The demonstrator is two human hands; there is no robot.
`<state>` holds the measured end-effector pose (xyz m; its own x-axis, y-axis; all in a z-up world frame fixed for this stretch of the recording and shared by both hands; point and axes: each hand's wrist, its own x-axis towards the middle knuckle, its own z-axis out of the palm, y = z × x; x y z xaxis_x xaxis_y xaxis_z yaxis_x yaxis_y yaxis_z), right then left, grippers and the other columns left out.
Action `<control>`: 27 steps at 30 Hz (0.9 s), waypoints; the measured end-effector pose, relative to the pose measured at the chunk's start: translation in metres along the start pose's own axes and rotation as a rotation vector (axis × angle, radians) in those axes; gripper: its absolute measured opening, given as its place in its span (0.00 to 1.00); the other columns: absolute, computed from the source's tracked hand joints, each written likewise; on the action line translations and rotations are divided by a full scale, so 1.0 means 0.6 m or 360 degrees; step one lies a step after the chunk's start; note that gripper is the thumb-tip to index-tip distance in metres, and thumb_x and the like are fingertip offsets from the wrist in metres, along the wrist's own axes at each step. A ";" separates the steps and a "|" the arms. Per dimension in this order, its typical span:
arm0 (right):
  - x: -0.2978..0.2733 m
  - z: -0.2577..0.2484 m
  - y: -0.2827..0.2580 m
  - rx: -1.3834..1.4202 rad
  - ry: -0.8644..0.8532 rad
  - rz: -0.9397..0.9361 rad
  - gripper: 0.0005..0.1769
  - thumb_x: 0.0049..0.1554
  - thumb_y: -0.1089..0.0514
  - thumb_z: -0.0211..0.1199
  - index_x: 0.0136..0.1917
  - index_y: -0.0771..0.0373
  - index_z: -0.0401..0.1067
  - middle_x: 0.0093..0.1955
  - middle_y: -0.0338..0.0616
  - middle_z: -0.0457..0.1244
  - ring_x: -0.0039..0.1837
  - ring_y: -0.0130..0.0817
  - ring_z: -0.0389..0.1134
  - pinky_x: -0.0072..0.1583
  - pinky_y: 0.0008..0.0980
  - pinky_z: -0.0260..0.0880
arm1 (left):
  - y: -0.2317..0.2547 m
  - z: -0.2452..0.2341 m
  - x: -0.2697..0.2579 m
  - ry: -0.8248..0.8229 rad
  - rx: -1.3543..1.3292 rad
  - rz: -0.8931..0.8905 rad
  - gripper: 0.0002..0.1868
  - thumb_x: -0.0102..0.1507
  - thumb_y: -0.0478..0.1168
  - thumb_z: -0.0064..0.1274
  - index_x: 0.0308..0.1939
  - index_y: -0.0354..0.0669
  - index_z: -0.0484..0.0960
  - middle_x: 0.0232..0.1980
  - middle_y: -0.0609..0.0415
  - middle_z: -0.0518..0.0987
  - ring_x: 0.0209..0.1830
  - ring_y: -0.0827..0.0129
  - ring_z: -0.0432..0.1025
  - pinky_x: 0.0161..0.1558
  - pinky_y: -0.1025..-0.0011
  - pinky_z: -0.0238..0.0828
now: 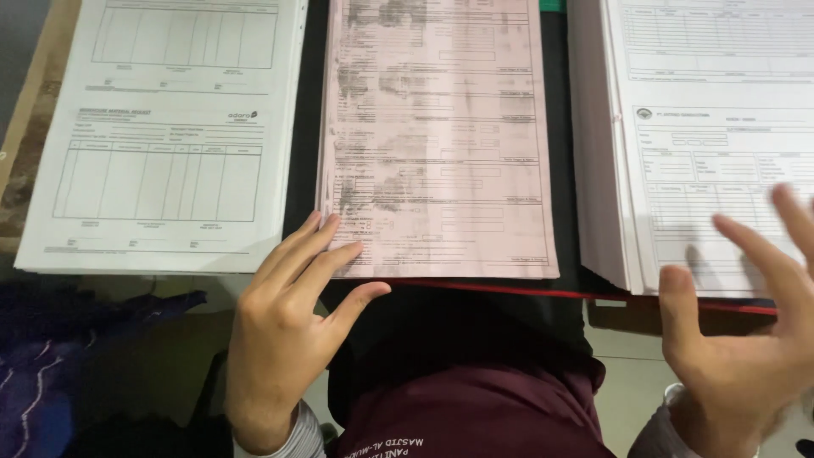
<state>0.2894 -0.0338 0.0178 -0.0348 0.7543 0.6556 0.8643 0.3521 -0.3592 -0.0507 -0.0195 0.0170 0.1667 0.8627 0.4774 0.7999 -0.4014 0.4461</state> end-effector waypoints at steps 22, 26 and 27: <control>0.019 -0.029 0.032 -0.0146 0.0171 0.0045 0.28 0.55 0.89 0.48 0.64 0.89 0.78 0.62 0.74 0.70 0.67 0.68 0.75 0.74 0.60 0.74 | 0.017 0.007 -0.002 0.0065 0.0226 0.0071 0.28 0.60 0.50 0.70 0.56 0.33 0.86 0.68 0.34 0.77 0.62 0.47 0.77 0.63 0.55 0.79; 0.009 -0.040 0.036 -0.0180 0.0140 0.0096 0.32 0.50 0.86 0.47 0.63 0.87 0.80 0.62 0.76 0.71 0.68 0.65 0.75 0.76 0.64 0.71 | 0.017 0.007 -0.001 0.0068 0.0225 0.0086 0.28 0.59 0.50 0.71 0.55 0.32 0.87 0.68 0.35 0.77 0.60 0.48 0.76 0.61 0.56 0.79; 0.006 -0.043 0.039 -0.0168 0.0125 0.0097 0.32 0.49 0.86 0.47 0.62 0.86 0.80 0.61 0.75 0.71 0.67 0.63 0.75 0.78 0.64 0.71 | 0.016 0.007 -0.002 0.0082 0.0235 0.0100 0.28 0.60 0.50 0.71 0.55 0.32 0.87 0.68 0.36 0.78 0.60 0.49 0.76 0.61 0.57 0.78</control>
<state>0.3226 -0.0369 0.0286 0.0553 0.7256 0.6859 0.9118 0.2432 -0.3308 -0.0406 -0.0231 0.0176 0.1925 0.8188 0.5409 0.8656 -0.4013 0.2995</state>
